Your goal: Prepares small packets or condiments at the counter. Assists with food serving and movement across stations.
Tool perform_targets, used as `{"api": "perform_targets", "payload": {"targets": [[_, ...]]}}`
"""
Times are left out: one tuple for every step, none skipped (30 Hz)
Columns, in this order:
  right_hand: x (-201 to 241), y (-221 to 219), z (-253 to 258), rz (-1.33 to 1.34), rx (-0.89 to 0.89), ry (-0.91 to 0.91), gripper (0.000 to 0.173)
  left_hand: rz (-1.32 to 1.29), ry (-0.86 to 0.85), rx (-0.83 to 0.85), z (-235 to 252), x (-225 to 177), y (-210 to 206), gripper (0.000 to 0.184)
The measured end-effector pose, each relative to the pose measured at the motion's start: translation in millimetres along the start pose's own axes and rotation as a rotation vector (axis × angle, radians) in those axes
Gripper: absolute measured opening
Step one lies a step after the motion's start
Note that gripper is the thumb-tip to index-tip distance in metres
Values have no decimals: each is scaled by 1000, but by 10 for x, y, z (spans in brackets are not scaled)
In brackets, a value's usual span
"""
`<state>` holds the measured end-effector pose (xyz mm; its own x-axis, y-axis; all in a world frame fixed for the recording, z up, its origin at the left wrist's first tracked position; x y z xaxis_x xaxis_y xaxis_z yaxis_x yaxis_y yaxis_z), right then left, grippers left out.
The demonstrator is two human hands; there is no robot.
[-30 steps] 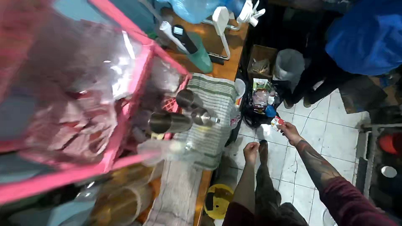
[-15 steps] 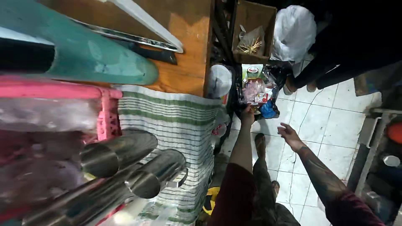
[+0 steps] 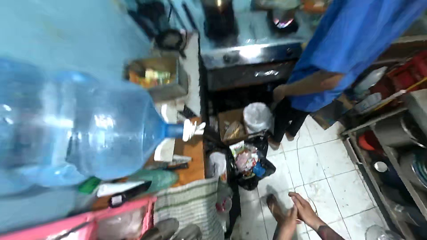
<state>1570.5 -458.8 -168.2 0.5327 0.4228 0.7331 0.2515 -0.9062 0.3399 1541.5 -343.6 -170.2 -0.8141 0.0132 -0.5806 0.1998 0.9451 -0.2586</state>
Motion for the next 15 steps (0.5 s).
{"api": "perform_targets", "payload": {"targets": [[58, 97, -101, -77, -30, 47, 53, -121, -16, 60, -170, -18, -312, 56], [82, 211, -210, -147, -65, 104, 54, -184, -40, 77, -313, -52, -528, 56], [91, 313, -348, -194, -72, 157, 52, -148, -95, 76, -438, -107, -674, 53], [85, 397, -501, -220, -67, 203, 49, -20, -170, 65, -548, -166, -781, 49], [57, 464, -661, -228, -66, 239, 47, 167, -248, 54, -640, -208, -872, 45], [22, 539, -840, -199, -72, 260, 46, 324, -314, 62, -747, -250, -995, 41], [-29, 634, -1024, -158, -94, 274, 45, 429, -371, 97, -860, -287, -1148, 36], [-97, 736, -1214, -112, -128, 290, 42, 477, -437, 152, -961, -307, -1314, 30], [-161, 846, -1427, -63, -152, 293, 38, 505, -483, 238, -1063, -297, -1496, 25], [-241, 947, -1653, -5, -169, 285, 35, 540, -507, 325, -1153, -247, -1678, 21], [-326, 1051, -1888, 68, -177, 268, 34, 577, -491, 377, -1234, -172, -1856, 17], [-435, 1158, -2133, 149, -186, 249, 37, 618, -475, 416, -1327, -90, -2049, 14], [-574, 1256, -2392, 226, -204, 230, 45, 637, -475, 451, -1432, 8, -2249, 13], [-722, 1378, -2659, 257, -227, 223, 53, 635, -471, 498, -1546, 111, -2470, 13], [-905, 1517, -2922, 226, -269, 218, 54, 629, -463, 547, -1654, 230, -2705, 15]]}}
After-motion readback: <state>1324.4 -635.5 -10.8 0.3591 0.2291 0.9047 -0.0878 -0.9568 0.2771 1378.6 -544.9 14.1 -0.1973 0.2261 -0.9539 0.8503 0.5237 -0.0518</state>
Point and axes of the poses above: each hand's wrist, its own z-axis towards the middle knuckle, its own y-axis out of the back of the hand, x = y × z, the point moved 9 cm from there along z, towards the middle knuckle, and after that the axes turned 9 degrees about -z, right-handed, at the moved point
